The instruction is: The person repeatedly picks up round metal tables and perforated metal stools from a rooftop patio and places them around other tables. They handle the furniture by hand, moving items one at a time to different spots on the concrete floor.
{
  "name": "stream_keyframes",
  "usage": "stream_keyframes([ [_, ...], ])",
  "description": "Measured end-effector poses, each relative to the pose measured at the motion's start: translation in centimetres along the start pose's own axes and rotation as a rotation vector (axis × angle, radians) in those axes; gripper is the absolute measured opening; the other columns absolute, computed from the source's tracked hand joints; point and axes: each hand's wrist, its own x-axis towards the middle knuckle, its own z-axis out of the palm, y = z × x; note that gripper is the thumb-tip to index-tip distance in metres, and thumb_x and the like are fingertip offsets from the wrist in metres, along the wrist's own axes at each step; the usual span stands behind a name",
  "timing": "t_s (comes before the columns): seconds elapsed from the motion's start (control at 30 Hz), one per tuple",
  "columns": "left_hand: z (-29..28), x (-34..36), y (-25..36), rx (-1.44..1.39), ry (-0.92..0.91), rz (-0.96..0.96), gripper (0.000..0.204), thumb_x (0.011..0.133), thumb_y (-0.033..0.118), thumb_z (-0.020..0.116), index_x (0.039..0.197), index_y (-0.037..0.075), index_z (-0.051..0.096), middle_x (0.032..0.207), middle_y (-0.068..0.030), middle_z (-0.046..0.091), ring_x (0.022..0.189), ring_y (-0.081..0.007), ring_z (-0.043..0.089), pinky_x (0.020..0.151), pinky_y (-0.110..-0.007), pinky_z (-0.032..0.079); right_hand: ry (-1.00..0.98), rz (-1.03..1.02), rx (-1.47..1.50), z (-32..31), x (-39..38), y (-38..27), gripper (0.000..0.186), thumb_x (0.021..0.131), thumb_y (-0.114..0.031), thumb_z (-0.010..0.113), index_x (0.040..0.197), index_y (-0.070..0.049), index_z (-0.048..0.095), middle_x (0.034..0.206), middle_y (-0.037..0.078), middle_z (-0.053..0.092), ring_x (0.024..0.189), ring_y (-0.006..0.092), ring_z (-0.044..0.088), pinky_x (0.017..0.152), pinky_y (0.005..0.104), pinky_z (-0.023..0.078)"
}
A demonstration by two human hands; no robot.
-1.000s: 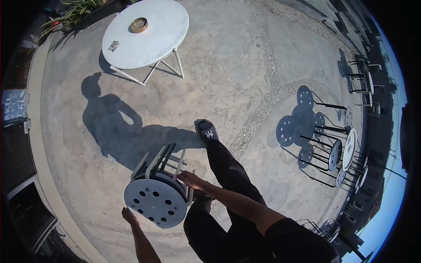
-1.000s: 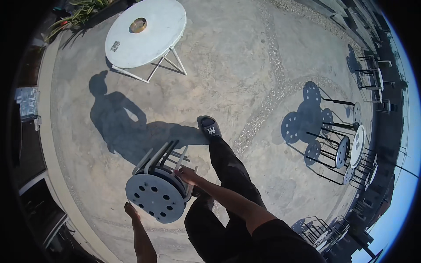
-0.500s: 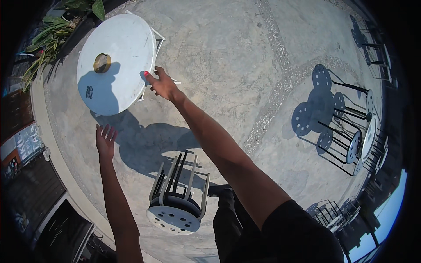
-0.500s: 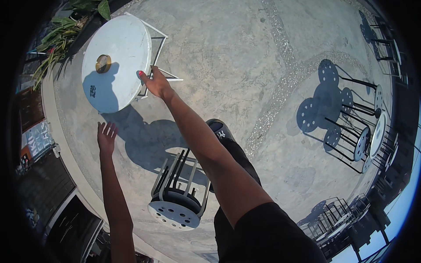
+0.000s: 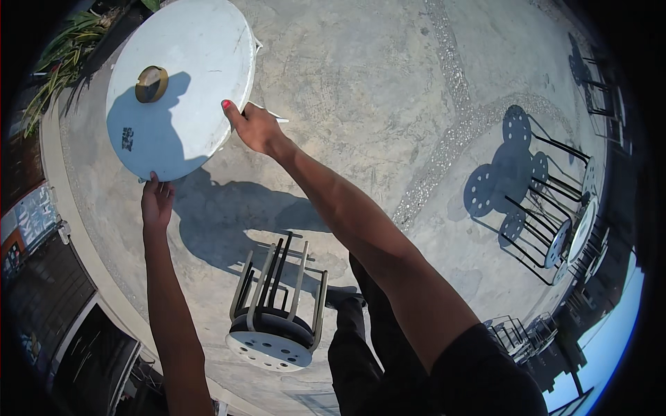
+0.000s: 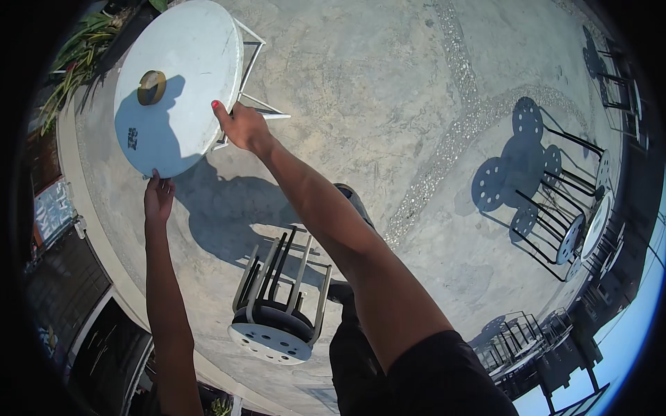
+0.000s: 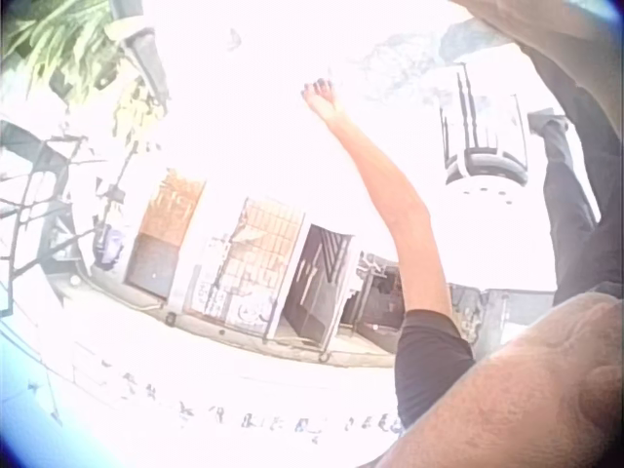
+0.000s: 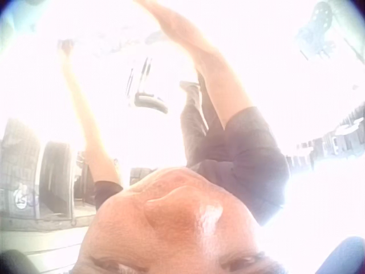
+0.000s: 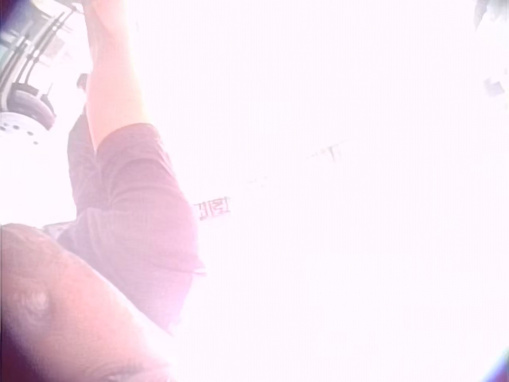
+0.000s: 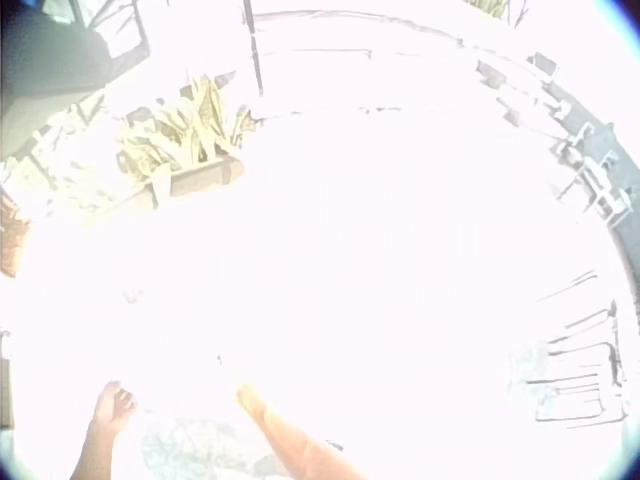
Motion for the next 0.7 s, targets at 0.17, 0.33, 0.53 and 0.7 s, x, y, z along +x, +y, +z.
stream_keyframes([
  [0.17,2.1,-1.5,-2.1,-0.022,-0.015,0.003,0.024,0.09,0.022,0.06,0.107,0.009,0.05,0.095,0.0011,0.054,0.082,-0.0122,0.049,0.063,-0.026,0.04,0.004,0.042,-0.002,-2.7,-2.6,-0.5,0.075,0.089,-0.063,0.034,0.103,0.005,0.06,0.093,0.027,0.063,0.1,0.0431,0.057,0.088,0.0443,0.043],
  [0.33,0.8,-2.5,-3.6,0.001,-0.002,0.024,0.025,0.09,0.021,0.059,0.109,0.008,0.049,0.096,0.0002,0.054,0.082,-0.0128,0.051,0.065,-0.026,0.042,-0.003,0.038,-0.023,-2.9,-3.6,0.3,0.076,0.088,-0.065,0.034,0.104,0.005,0.06,0.088,0.024,0.064,0.093,0.0378,0.061,0.085,0.0417,0.044],
  [0.53,4.8,-8.7,-5.7,-0.03,0.284,0.113,0.039,0.091,0.014,0.056,0.125,0.0,0.042,0.113,-0.0101,0.053,0.105,-0.0219,0.055,0.088,-0.035,0.046,-0.035,-0.056,0.267,-1.5,-4.7,3.0,0.068,0.088,-0.063,0.043,0.109,0.001,0.046,0.086,0.013,0.057,0.074,0.0179,0.055,0.07,0.0309,0.047],
  [0.7,5.0,-23.2,-13.4,0.277,0.502,0.296,0.045,0.089,0.012,0.058,0.131,0.004,0.042,0.122,-0.0119,0.051,0.105,-0.0224,0.054,0.087,-0.033,0.045,0.216,-0.121,0.444,1.6,-11.1,6.2,0.047,0.095,-0.036,0.05,0.124,-0.001,0.04,0.112,0.013,0.048,0.074,0.0158,0.055,0.066,0.0321,0.051],
])
